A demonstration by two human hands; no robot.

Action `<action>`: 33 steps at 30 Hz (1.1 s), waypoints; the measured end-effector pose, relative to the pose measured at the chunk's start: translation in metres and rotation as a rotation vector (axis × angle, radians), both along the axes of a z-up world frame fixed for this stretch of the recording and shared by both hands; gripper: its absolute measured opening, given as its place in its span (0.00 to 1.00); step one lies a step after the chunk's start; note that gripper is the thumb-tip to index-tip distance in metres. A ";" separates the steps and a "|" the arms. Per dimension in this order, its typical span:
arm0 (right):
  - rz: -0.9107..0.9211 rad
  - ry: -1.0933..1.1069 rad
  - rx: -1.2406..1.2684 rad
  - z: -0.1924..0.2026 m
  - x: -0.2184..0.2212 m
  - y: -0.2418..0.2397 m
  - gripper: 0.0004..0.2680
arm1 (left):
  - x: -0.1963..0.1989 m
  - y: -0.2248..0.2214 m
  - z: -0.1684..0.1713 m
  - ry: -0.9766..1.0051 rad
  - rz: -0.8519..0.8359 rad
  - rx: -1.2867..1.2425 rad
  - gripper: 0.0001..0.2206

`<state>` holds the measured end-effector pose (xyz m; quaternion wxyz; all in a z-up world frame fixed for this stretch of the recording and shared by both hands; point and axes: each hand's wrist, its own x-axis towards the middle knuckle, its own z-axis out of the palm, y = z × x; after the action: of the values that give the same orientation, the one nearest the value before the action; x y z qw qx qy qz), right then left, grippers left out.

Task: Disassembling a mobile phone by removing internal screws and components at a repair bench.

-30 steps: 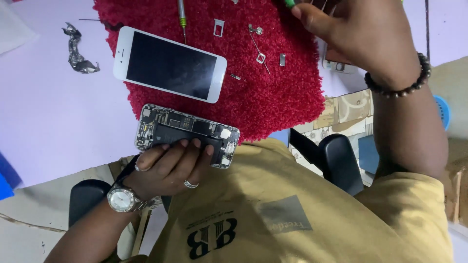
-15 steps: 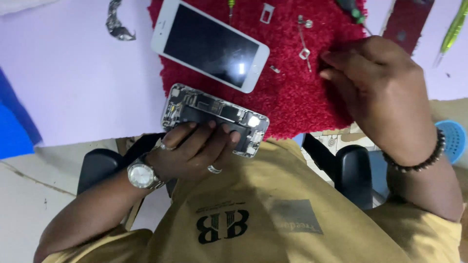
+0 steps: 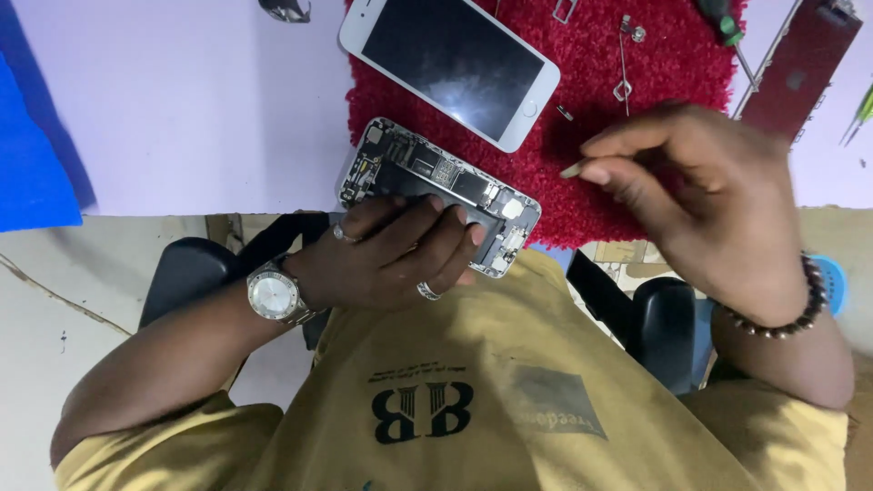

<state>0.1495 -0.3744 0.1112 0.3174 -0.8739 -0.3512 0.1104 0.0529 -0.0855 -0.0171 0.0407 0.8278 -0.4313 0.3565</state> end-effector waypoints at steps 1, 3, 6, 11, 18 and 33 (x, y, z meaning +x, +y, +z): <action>0.000 -0.004 0.000 -0.001 0.001 0.008 0.06 | 0.000 0.000 0.000 -0.004 0.000 0.000 0.24; 0.157 0.128 0.115 -0.002 0.003 0.026 0.02 | -0.002 0.000 0.000 -0.008 0.024 0.025 0.27; 0.174 0.110 0.121 -0.006 0.001 0.039 0.02 | 0.000 -0.001 0.000 -0.016 0.020 0.010 0.21; 0.203 0.095 0.080 -0.008 0.000 0.044 0.02 | -0.001 -0.001 0.003 -0.028 0.027 0.078 0.18; 0.205 0.079 0.069 -0.008 -0.003 0.044 0.03 | 0.000 -0.002 0.000 0.009 0.023 0.002 0.29; 0.072 0.521 0.304 -0.004 -0.004 0.047 0.13 | 0.005 -0.018 0.047 0.547 0.146 -0.658 0.11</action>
<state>0.1455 -0.3270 0.1074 0.5198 -0.7457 -0.3013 0.2882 0.0576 -0.1036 0.0304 0.3897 0.8631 -0.2082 0.2446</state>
